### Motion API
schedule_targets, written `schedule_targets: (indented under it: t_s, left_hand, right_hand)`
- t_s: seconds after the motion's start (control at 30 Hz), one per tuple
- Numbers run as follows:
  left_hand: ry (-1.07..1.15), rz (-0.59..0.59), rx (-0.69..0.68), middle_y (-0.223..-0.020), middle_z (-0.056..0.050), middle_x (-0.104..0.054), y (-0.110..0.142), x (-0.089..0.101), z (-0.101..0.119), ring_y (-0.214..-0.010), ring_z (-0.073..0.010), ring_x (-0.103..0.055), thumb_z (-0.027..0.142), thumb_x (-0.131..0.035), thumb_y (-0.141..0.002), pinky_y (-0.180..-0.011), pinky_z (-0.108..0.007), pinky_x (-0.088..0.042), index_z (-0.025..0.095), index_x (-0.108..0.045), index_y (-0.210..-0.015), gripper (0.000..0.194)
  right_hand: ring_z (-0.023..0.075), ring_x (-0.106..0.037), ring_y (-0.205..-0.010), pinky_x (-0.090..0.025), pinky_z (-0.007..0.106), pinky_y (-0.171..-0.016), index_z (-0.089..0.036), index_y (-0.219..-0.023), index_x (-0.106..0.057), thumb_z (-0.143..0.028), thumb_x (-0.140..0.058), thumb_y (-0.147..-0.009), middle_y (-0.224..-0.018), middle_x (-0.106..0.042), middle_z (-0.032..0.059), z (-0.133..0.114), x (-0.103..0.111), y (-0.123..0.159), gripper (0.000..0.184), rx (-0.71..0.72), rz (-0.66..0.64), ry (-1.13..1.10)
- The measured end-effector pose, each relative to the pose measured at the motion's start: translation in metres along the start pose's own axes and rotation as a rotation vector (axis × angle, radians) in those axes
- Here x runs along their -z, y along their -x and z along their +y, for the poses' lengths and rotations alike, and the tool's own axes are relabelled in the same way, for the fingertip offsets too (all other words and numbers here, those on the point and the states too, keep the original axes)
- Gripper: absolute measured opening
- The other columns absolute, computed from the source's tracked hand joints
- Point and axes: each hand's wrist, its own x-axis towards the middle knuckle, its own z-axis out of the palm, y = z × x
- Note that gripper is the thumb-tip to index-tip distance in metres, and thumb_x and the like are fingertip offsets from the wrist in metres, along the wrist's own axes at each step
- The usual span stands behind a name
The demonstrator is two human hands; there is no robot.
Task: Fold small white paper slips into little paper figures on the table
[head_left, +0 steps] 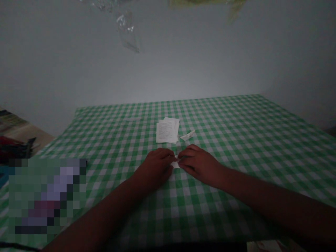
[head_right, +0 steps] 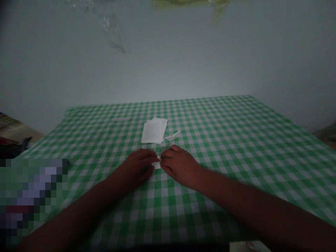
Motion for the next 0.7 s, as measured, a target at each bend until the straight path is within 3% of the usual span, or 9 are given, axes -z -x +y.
schedule_targets:
  t_s: [0.13, 0.37, 0.47, 0.7]
  left_hand:
    - [-0.182, -0.089, 0.047, -0.122, -0.005, -0.065, 0.007, 0.006, 0.011, -0.114, -0.0265, -0.055, 0.015, -0.053, -0.09, -0.098, -0.048, -0.036, 0.026, -0.064, -0.115, 0.03]
    - [-0.268, -0.104, 0.088, -0.133, -0.004, -0.061, 0.02, 0.011, 0.018, -0.124, -0.0372, -0.052, 0.013, -0.058, -0.084, -0.106, -0.068, -0.022, 0.032, -0.061, -0.122, 0.043]
    - [-0.258, -0.174, 0.06, -0.137, -0.001, -0.059, 0.022, 0.018, 0.012, -0.128, -0.0374, -0.049, 0.016, -0.058, -0.085, -0.108, -0.069, -0.018, 0.035, -0.061, -0.123, 0.042]
    - [-0.159, -0.283, 0.022, -0.144, -0.002, -0.052, 0.022, 0.04, 0.002, -0.131, -0.0367, -0.047, 0.02, -0.06, -0.087, -0.106, -0.068, -0.025, 0.04, -0.062, -0.124, 0.042]
  right_hand:
    - [0.0231, -0.056, -0.105, -0.046, 0.04, -0.089, -0.019, -0.102, -0.07, -0.021, -0.052, -0.096, -0.106, -0.07, 0.0066, -0.007, 0.001, 0.001, 0.019, 0.011, -0.054, 0.081]
    - [0.0321, -0.052, -0.113, -0.047, 0.048, -0.086, -0.016, -0.108, -0.068, -0.02, -0.05, -0.094, -0.117, -0.067, 0.011, -0.023, 0.007, 0.007, 0.023, 0.004, -0.125, 0.269]
    - [0.0332, -0.051, -0.116, -0.047, 0.049, -0.088, -0.016, -0.112, -0.067, -0.021, -0.05, -0.094, -0.121, -0.066, 0.0115, -0.026, 0.01, 0.01, 0.025, 0.006, -0.133, 0.274]
    - [0.0326, -0.051, -0.117, -0.044, 0.051, -0.093, -0.016, -0.115, -0.065, -0.024, -0.051, -0.094, -0.123, -0.065, 0.0118, -0.022, 0.016, 0.011, 0.027, 0.045, -0.154, 0.218]
